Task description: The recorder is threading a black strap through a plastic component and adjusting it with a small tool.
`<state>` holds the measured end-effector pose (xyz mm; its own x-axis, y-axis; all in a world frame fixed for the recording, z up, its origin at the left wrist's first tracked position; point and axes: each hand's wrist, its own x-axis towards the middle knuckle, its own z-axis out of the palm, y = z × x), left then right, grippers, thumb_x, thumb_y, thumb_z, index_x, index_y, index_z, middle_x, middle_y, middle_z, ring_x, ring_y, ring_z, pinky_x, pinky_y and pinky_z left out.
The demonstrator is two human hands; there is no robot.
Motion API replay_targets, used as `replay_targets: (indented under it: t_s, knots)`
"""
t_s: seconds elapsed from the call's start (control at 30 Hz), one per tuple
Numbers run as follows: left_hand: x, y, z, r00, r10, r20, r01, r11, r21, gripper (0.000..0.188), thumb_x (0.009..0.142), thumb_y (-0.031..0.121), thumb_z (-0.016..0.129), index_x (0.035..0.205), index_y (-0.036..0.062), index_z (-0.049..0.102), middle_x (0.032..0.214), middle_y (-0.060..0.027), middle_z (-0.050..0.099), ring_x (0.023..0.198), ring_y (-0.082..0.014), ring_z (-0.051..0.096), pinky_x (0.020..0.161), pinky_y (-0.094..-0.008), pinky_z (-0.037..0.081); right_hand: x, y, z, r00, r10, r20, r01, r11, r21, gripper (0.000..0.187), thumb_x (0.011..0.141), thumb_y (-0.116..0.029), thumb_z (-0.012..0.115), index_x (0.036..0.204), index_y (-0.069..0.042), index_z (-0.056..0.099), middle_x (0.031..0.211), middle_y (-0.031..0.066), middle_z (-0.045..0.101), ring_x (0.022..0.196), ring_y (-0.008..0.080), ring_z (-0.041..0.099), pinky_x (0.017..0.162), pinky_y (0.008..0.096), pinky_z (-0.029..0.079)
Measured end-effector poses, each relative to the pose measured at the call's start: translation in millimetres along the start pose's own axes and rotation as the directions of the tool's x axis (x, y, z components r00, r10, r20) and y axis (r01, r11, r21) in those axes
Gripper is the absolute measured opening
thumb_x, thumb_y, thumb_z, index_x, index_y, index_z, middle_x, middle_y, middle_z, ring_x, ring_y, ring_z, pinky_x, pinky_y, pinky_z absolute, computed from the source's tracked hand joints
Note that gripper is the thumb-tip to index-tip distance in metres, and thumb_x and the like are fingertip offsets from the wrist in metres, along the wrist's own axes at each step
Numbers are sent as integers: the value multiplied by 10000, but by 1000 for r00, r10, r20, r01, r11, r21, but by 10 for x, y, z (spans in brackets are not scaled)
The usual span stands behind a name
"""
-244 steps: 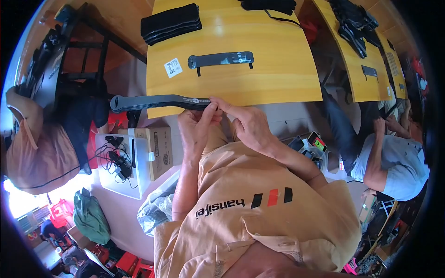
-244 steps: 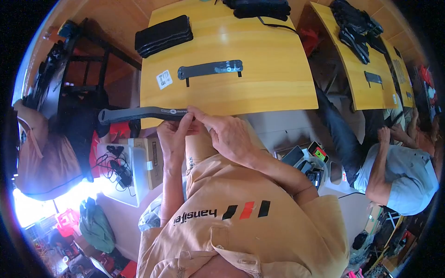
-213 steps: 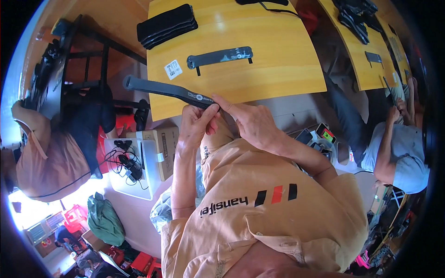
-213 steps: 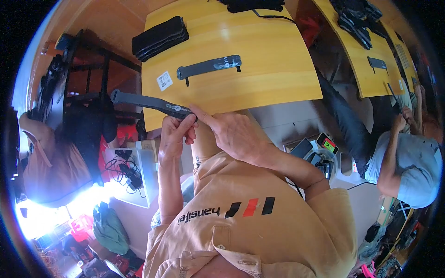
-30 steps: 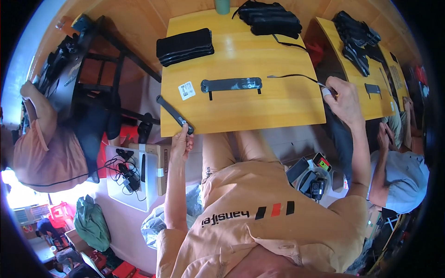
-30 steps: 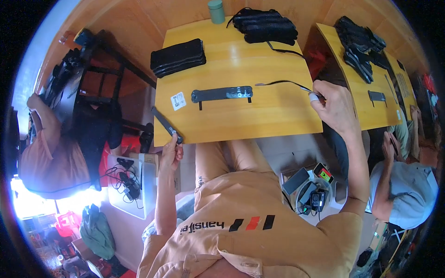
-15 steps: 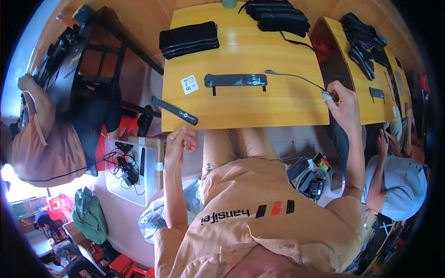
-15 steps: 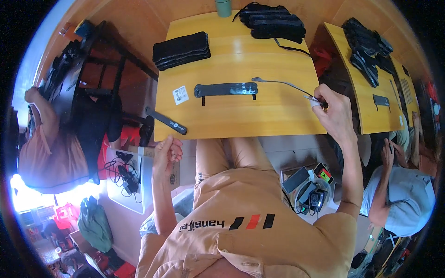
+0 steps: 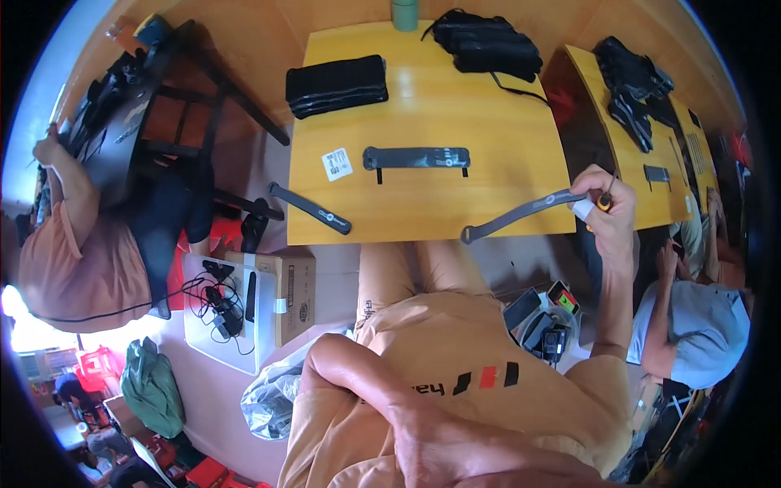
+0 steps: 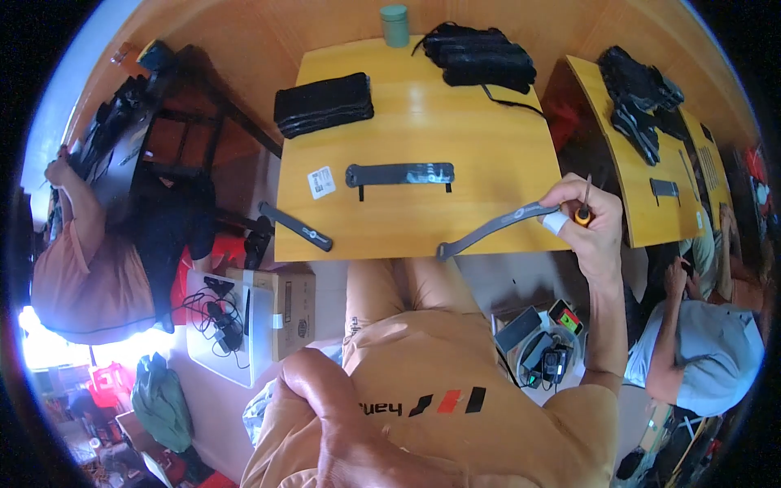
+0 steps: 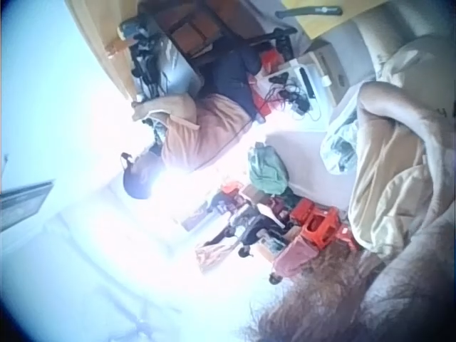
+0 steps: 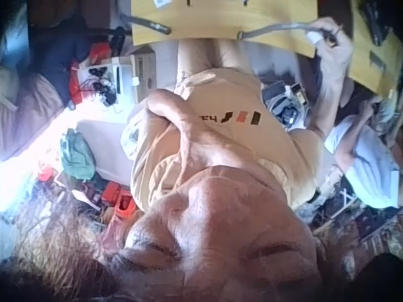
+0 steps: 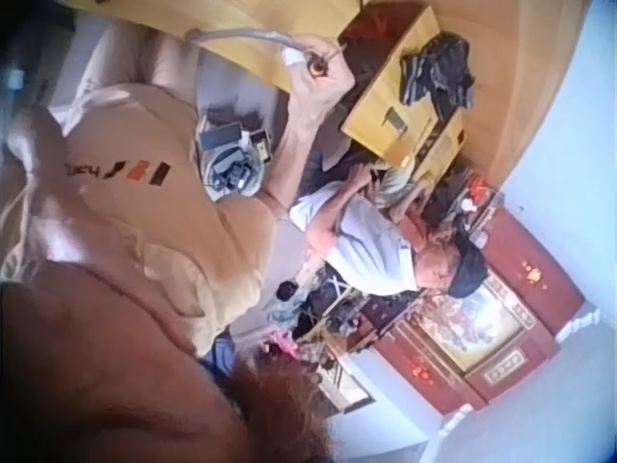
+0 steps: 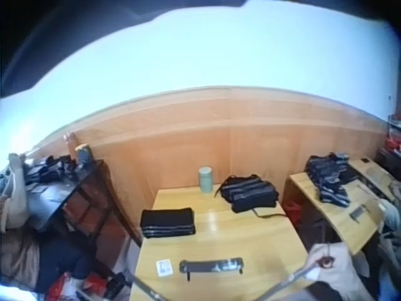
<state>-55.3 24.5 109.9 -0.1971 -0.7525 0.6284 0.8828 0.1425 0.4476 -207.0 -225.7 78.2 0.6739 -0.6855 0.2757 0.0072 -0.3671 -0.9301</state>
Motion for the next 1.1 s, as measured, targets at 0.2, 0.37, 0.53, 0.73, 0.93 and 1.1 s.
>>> replay_targets:
  t_s: [0.2,0.37,0.53,0.73,0.93,1.1]
  knots:
    - [-419,644,-211,995,-22,99,22,1000,-2,774,649,495,688,1134,-73,488,1055,-260,533,1003,-372,525,817,-475,441,-31,-21,-15,980,157,119,-165,984,64,241,602,24,635,841,10,648,755,28,551,551,28,383,482,173,256]
    - [-407,588,-307,983,-31,181,26,999,29,731,664,472,687,1116,-73,506,1006,-261,559,961,-382,549,783,-479,460,51,22,135,975,112,190,-146,973,179,165,647,-32,637,802,23,645,749,50,562,591,57,454,499,174,292]
    - [-800,357,-499,806,310,-504,-68,895,441,571,710,363,632,1077,-63,537,947,-267,583,873,-390,588,715,-521,470,-9,28,195,931,174,320,-228,964,139,134,680,29,609,807,6,649,764,22,580,665,44,484,580,180,349]
    - [-44,30,-1142,779,83,-622,566,335,753,551,661,236,738,1097,-18,517,983,-104,579,814,-196,575,765,-310,439,14,24,692,866,155,475,-322,900,293,175,699,42,597,868,15,633,844,13,608,540,-5,412,477,139,310]
    - [-477,227,-1451,530,-208,-822,793,465,394,210,775,129,645,901,-21,570,702,-3,548,647,-52,494,586,-205,412,39,499,658,898,331,290,-392,901,184,157,695,34,606,847,20,643,754,7,602,546,-3,414,491,141,317]
    - [-778,417,-1744,464,-191,-865,837,414,358,127,814,90,585,878,-19,572,685,-3,544,637,-51,505,574,-193,419,64,832,804,838,540,85,-546,820,170,127,683,26,618,805,-5,636,636,-11,537,459,1,370,413,158,252]
